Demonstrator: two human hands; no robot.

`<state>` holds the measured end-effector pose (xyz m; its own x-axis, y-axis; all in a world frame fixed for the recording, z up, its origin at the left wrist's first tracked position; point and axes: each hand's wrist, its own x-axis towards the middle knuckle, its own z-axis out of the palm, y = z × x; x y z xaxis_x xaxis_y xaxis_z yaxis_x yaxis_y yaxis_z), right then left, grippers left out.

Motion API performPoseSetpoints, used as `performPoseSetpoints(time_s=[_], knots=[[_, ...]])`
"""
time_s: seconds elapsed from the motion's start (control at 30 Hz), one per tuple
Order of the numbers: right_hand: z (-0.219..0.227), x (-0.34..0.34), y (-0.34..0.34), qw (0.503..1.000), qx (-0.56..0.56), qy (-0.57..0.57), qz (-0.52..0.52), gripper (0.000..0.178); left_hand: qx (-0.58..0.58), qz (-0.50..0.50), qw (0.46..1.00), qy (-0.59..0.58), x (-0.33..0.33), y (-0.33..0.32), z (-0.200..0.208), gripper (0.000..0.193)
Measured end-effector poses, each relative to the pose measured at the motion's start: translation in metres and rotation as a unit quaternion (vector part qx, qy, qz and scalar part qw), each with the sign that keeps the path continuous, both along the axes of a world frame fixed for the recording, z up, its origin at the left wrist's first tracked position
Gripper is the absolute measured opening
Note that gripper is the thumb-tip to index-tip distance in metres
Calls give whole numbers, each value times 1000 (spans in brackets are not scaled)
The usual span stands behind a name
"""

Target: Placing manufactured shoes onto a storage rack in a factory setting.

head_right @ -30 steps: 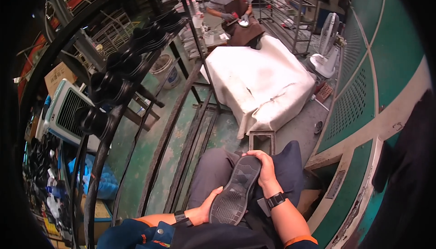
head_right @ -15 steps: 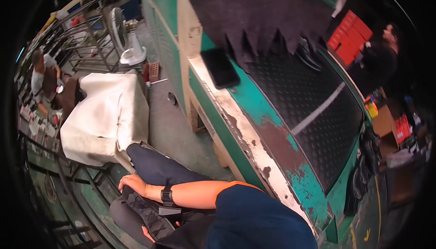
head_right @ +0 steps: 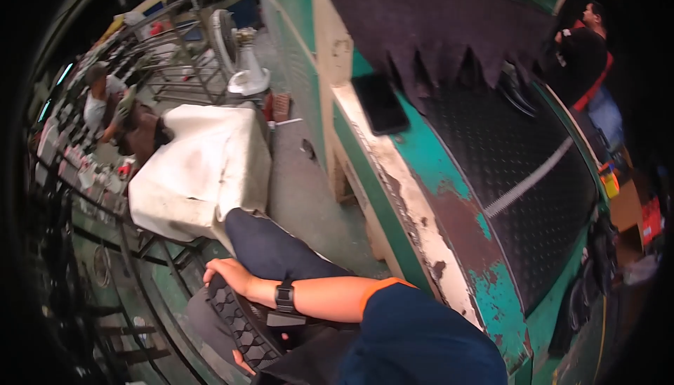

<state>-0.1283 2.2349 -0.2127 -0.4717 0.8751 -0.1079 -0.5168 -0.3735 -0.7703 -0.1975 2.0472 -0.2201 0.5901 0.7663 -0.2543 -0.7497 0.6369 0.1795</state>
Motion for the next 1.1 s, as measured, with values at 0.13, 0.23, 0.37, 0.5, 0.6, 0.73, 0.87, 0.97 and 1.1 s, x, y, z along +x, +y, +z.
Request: performPoseSetpoints(time_s=[0.13,0.23,0.37,0.5,0.6,0.73,0.87,0.97,1.1], knots=[[7,-2,2,998,-7,-40,-52,41,74,123,988,61,-25,-16,23,100],[-20,21,16,863,300,-383,-139,30,41,129,990,34,-24,-12,37,102],[-83,57,36,970,-27,-242,-2,32,16,11,1000,-24,-27,-3,43,104],[-82,85,46,976,-99,-173,87,36,38,28,998,42,-41,6,42,104],[-69,110,45,946,-256,-56,192,41,97,91,979,152,-57,15,58,107],[-12,108,11,903,-111,209,360,68,272,186,940,90,-66,58,108,106],[43,84,28,956,-39,145,253,76,257,228,927,149,-87,58,118,108],[65,35,104,973,-88,183,112,53,215,244,925,199,-103,40,98,110],[49,-25,156,974,-139,180,-7,38,203,309,879,301,-117,14,78,121]])
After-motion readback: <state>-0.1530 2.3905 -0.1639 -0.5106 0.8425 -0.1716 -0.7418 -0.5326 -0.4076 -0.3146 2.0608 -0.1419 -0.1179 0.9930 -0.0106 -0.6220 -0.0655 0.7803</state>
